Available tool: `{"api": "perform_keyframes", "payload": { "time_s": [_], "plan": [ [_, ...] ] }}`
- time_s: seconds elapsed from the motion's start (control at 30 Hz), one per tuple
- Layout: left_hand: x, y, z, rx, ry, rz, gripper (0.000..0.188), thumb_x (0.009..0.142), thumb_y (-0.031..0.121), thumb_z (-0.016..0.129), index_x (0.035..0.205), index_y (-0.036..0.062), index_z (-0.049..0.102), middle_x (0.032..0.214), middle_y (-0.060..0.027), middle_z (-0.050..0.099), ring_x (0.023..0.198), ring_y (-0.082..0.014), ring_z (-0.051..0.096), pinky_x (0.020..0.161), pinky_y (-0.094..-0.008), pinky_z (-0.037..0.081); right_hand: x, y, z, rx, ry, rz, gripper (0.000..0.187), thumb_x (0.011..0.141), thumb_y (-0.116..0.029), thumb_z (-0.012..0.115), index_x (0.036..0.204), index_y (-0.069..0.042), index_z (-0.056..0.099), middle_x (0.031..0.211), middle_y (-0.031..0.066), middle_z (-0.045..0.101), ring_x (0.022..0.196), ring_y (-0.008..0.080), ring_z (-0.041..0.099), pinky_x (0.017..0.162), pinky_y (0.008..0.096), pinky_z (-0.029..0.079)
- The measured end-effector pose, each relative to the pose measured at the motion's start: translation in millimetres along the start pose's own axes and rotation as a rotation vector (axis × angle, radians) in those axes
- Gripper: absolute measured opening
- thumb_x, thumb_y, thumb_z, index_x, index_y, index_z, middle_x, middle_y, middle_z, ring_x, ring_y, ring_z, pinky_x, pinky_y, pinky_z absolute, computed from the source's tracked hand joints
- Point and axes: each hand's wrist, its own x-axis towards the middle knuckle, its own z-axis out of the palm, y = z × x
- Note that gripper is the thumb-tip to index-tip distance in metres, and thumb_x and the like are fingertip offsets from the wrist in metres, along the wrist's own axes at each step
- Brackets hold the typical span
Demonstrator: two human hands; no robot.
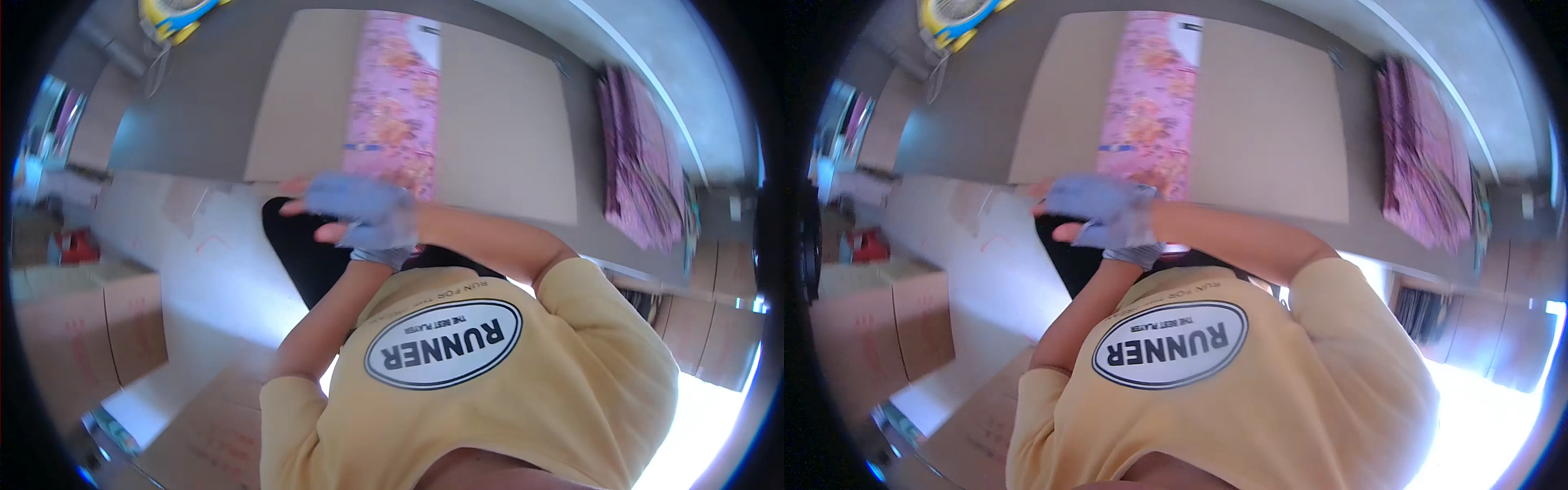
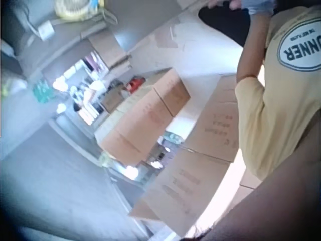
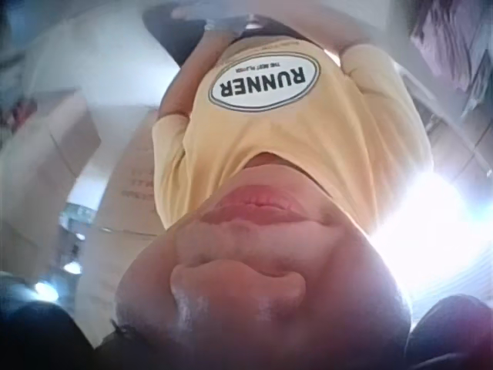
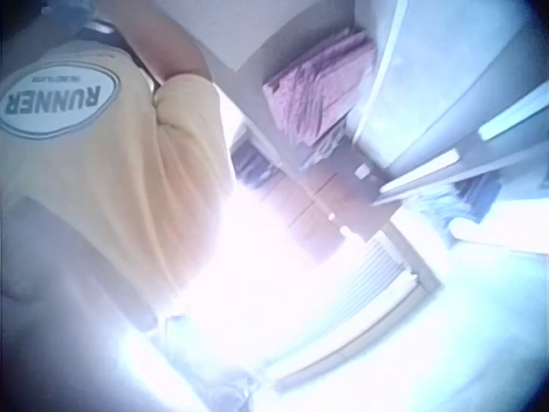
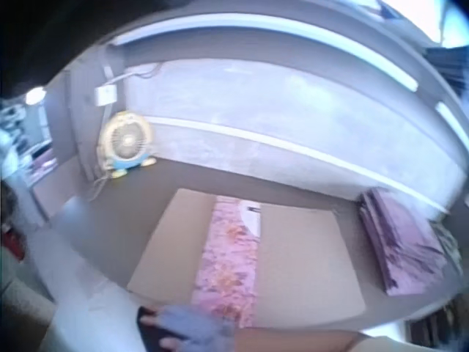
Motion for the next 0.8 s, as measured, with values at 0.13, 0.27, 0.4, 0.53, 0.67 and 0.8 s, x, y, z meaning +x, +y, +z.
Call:
{"api": "perform_keyframes", "payload": {
  "time_s": [0.13,0.27,0.4,0.53,0.67,0.8],
  "plan": [
    [29.7,32.7,-42.6,-0.219,-0.076,0.002,0.029,0.090,0.032,0.052,0.106,0.0116,0.064,0.096,-0.0123,0.063,0.088,-0.0305,0.061,0.075,-0.0427,0.050,-126.5,19.0,-134.9,-1.006,0.554,0.376,0.044,0.080,-0.019,0.068,0.121,-0.008,0.056,0.123,0.0166,0.056,0.112,0.0349,0.053,0.096,0.0414,0.045],
    [124.6,26.7,-53.8,-0.142,-0.570,-0.079,0.025,0.089,0.034,0.049,0.096,0.0132,0.062,0.093,-0.0128,0.065,0.083,-0.0352,0.063,0.073,-0.0475,0.049,-292.1,48.7,-236.5,-1.269,0.583,1.388,0.077,0.080,-0.049,0.061,0.142,-0.012,0.036,0.144,0.0232,0.035,0.128,0.0409,0.039,0.105,0.0436,0.037],
    [230.7,-22.6,17.1,0.107,-0.207,-0.258,0.040,0.089,0.041,0.045,0.113,0.0125,0.060,0.126,-0.0133,0.055,0.116,-0.0315,0.051,0.095,-0.0446,0.042,-360.4,88.1,-305.1,-1.105,0.238,1.492,0.061,0.089,-0.043,0.051,0.137,-0.007,0.044,0.130,0.0171,0.053,0.123,0.0340,0.048,0.100,0.0376,0.040],
    [228.7,-48.5,68.7,0.197,-0.107,-0.479,0.052,0.090,0.041,0.042,0.136,0.0164,0.046,0.146,-0.0118,0.039,0.135,-0.0301,0.034,0.110,-0.0508,0.023,-362.9,122.3,-307.5,-0.719,0.405,1.277,0.049,0.091,-0.039,0.053,0.126,-0.005,0.057,0.113,0.0136,0.066,0.110,0.0301,0.059,0.094,0.0350,0.044],
    [238.9,-38.6,58.3,0.067,-0.168,-0.480,0.051,0.090,0.038,0.040,0.135,0.0149,0.049,0.146,-0.0124,0.038,0.136,-0.0321,0.032,0.112,-0.0527,0.019,-358.8,86.9,-318.4,-0.308,0.839,1.317,0.049,0.088,-0.033,0.064,0.125,-0.003,0.057,0.107,0.0100,0.068,0.108,0.0203,0.060,0.090,0.0300,0.046],
    [235.3,-48.0,71.9,0.153,-0.058,-0.479,0.052,0.091,0.038,0.040,0.136,0.0139,0.047,0.145,-0.0141,0.038,0.136,-0.0321,0.031,0.112,-0.0521,0.018,-325.2,49.8,-312.2,0.291,0.896,0.771,0.055,0.088,-0.027,0.066,0.132,0.002,0.049,0.119,0.0088,0.061,0.112,0.0176,0.057,0.093,0.0297,0.045]
  ]
}}
